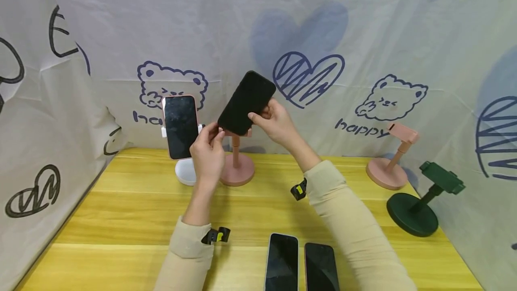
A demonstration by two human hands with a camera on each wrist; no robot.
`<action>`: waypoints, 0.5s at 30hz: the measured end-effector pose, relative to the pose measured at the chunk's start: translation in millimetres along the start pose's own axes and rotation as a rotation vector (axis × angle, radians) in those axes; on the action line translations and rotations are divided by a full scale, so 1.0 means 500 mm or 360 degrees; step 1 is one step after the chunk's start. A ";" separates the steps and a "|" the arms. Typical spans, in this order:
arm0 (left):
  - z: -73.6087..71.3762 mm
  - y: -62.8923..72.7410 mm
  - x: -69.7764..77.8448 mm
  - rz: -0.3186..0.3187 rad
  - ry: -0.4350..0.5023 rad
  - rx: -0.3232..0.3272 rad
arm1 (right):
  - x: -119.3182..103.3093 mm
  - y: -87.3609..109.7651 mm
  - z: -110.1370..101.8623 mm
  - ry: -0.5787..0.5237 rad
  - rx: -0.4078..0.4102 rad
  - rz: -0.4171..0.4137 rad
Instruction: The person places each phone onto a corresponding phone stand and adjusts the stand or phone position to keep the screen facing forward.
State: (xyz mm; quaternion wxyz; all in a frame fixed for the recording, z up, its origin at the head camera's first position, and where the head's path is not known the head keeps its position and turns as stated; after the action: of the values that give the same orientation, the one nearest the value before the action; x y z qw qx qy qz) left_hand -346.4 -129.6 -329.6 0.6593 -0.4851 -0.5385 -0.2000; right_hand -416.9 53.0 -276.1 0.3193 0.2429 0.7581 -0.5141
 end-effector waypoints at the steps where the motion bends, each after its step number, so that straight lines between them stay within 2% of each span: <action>1: 0.000 -0.001 0.000 0.0007 0.0001 0.0003 | 0.000 0.000 -0.001 0.0009 -0.0004 0.0008; 7: -0.003 -0.002 -0.001 0.0027 0.0019 0.0027 | -0.001 0.000 -0.004 0.0069 -0.0041 0.0023; 15: -0.006 -0.001 0.002 0.0056 0.0012 0.0050 | 0.000 -0.002 -0.004 0.0050 -0.0076 0.0039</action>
State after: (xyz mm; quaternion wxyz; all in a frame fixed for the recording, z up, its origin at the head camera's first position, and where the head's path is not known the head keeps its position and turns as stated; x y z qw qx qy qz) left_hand -345.0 -132.0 -328.2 0.6722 -0.4834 -0.5305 -0.1816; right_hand -418.0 54.3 -275.1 0.3193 0.2526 0.7721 -0.4880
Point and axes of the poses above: each hand's wrist, its own y-axis away from the middle knuckle, its own z-axis out of the palm, x = y × z, the point moved 7 cm from there along -y, towards the middle knuckle, and after that the axes turned 14 degrees about -z, right-handed, at the moved point
